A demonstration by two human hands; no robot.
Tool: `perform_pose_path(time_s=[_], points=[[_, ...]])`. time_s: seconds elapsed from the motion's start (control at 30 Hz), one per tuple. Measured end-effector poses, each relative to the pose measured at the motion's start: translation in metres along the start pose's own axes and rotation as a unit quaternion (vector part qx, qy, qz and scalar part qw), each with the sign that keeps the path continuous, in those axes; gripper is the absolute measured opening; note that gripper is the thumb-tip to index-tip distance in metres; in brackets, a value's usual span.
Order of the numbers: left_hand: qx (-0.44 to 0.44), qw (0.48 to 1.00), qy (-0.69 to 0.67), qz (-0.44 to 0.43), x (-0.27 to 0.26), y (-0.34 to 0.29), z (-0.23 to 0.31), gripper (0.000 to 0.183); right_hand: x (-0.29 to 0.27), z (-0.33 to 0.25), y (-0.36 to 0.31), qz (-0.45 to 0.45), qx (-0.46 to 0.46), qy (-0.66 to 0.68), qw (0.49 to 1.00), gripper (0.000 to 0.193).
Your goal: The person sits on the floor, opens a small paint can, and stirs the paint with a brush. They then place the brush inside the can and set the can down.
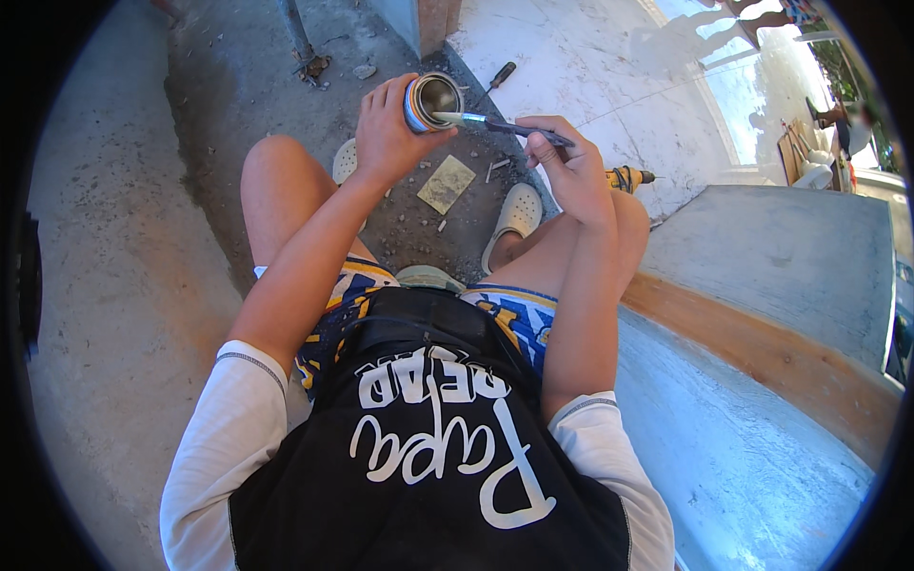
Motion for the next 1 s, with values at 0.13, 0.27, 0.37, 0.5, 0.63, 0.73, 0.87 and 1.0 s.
perform_pose_path(time_s=[0.13,0.27,0.37,0.5,0.63,0.73,0.87,1.0], points=[[0.009,1.000,-0.004,-0.006,0.001,0.000,0.001,0.086,0.002,0.001,0.000,0.049,0.006,0.032,0.998,0.031],[0.013,1.000,-0.008,-0.003,0.001,0.001,0.002,0.087,0.007,0.008,0.002,0.069,0.025,0.039,0.997,0.030],[0.010,1.000,-0.005,0.001,-0.001,0.000,0.000,0.087,0.003,0.011,0.003,0.089,0.037,0.037,0.995,0.027],[0.010,1.000,-0.009,0.000,0.000,0.000,0.001,0.087,-0.005,0.010,0.002,0.144,0.046,0.074,0.986,0.025],[0.006,1.000,-0.017,-0.005,0.001,-0.001,0.002,0.087,-0.001,0.009,0.003,0.150,0.040,0.100,0.983,0.024],[0.003,1.000,-0.021,-0.002,0.001,0.000,0.002,0.088,0.004,0.011,0.003,0.132,0.052,0.079,0.987,0.024],[0.016,1.000,-0.017,0.005,-0.001,0.001,0.000,0.089,-0.003,0.009,0.004,0.142,0.072,0.041,0.986,0.023],[0.025,0.999,-0.029,0.006,-0.002,0.001,0.003,0.088,-0.004,0.007,0.004,0.197,0.070,0.106,0.972,0.023]])
Point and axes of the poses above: each hand's wrist, its own y-axis towards the middle knuckle, its own x-axis out of the palm, z = x × y, the point moved 2 cm from there along y, towards the middle knuckle, and after that the axes turned 12 degrees about -x, right-handed, at the moved point
